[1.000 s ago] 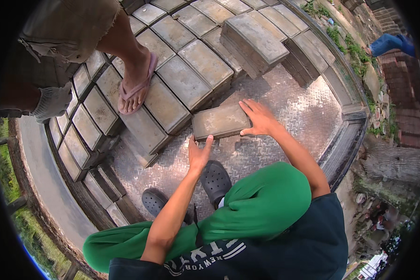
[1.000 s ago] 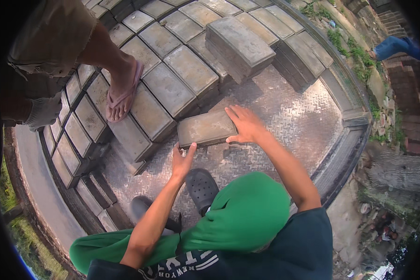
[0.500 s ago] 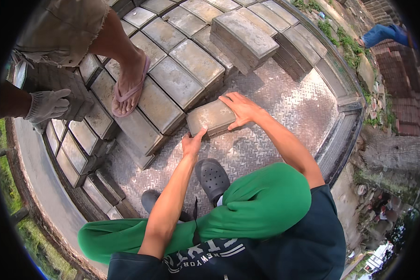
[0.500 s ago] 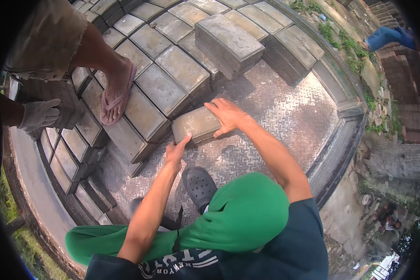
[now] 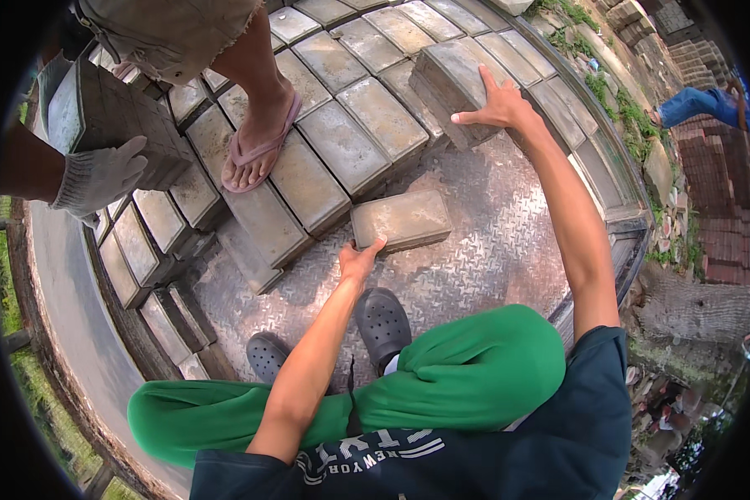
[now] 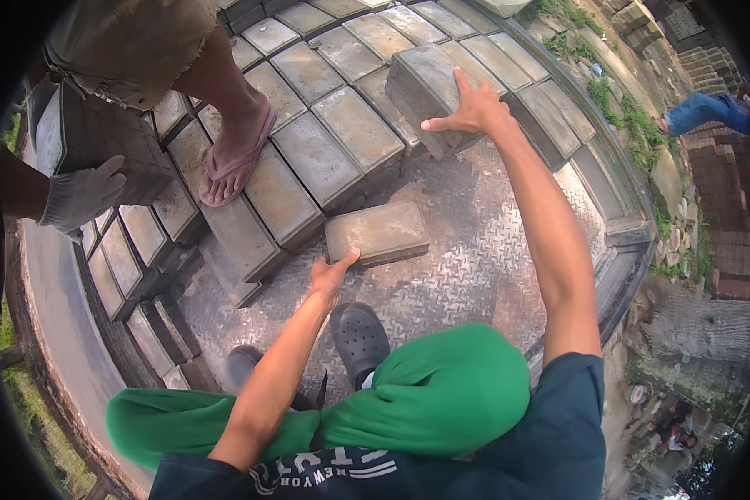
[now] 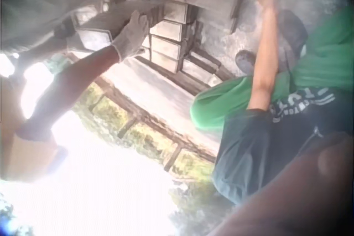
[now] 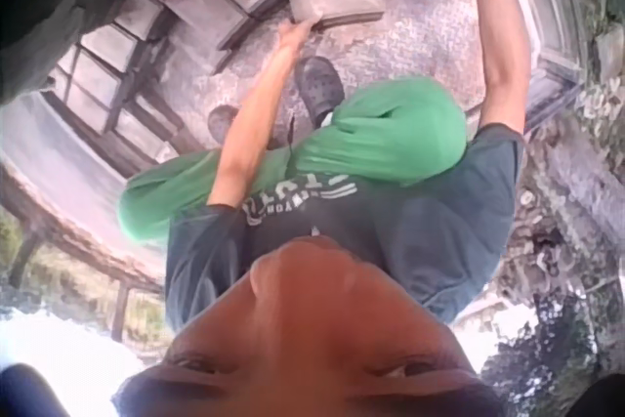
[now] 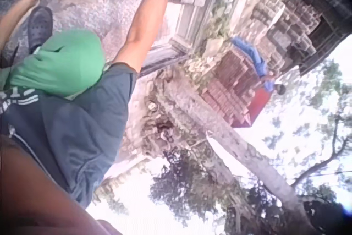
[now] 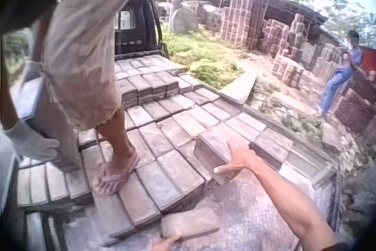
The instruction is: The person stacks and arranges paving bricks across the bed of a truck by hand.
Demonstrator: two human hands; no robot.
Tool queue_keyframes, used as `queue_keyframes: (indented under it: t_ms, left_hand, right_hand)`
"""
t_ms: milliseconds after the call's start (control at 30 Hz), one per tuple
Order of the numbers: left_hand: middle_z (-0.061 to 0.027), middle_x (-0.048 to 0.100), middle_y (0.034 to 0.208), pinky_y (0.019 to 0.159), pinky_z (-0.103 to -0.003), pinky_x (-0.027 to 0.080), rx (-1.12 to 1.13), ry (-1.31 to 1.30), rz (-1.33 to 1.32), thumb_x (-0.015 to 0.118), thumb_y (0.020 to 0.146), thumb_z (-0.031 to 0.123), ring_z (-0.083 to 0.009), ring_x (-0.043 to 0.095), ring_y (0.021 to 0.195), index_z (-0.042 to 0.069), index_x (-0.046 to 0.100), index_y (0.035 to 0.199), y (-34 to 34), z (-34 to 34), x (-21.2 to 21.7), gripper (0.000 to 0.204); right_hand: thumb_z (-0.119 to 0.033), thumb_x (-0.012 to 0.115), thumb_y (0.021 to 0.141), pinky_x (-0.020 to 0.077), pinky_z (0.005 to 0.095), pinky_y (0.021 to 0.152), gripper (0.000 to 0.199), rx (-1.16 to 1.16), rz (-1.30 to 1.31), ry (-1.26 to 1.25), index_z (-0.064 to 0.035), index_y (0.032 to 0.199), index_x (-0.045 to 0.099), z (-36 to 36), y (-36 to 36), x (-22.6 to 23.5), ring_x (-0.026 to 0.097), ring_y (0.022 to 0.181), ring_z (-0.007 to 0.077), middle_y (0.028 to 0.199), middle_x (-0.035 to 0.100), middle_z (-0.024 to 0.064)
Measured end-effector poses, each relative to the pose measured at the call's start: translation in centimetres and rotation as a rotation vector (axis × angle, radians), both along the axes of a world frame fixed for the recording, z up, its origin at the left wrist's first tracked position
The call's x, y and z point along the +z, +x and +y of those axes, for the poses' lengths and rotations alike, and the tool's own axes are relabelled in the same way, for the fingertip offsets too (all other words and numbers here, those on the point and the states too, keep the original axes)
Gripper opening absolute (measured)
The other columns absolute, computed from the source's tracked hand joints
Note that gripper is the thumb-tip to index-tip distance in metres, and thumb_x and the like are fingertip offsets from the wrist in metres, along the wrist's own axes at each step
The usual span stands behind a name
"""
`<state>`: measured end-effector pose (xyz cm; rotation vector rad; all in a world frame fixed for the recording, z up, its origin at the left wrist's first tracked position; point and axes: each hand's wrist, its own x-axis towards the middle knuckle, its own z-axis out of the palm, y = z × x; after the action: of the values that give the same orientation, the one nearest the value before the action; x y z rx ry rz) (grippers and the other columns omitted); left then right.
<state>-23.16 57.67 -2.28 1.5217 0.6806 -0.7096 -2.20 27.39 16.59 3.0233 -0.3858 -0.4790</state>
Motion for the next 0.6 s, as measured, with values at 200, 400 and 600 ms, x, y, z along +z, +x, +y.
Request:
queue_keyframes:
  t_ms: [200,400,600]
  left_hand:
    - [-0.0196,0.063,0.122,0.1,-0.037,0.043,-0.028,0.029,-0.044,0.084,0.074,0.038,-0.026,0.059,0.114,-0.01,0.055,0.125,0.2,-0.1,0.1,0.076]
    - [-0.0205,0.064,0.119,0.097,-0.038,0.046,-0.027,0.072,-0.021,0.085,0.072,0.038,-0.0284,0.062,0.11,-0.01,0.056,0.123,0.0,0.6,-0.1,0.076]
    - [-0.0218,0.066,0.115,0.092,-0.039,0.05,-0.015,0.111,-0.005,0.087,0.066,0.039,-0.0296,0.064,0.106,-0.009,0.058,0.12,0.3,-0.1,-0.1,0.078]
  right_hand:
    - [-0.05,0.082,0.055,0.0354,0.0452,0.11,0.124,-0.02,-0.072,0.375,-0.0148,0.156,0.02,-3.4,1.9,0.3,0.041,0.136,0.0402,0.149,0.034,0.0299]
    - [-0.037,0.082,0.055,0.0395,0.0421,0.104,0.111,-0.371,-0.194,0.747,-0.0027,0.149,0.033,-0.8,0.7,0.7,0.049,0.128,0.034,0.142,0.046,0.0247]
    - [-0.028,0.073,0.075,0.047,0.0419,0.097,0.078,-0.763,-0.374,1.541,-0.0018,0.142,0.042,-1.1,-13.1,5.0,0.055,0.118,0.027,0.132,0.054,0.0143]
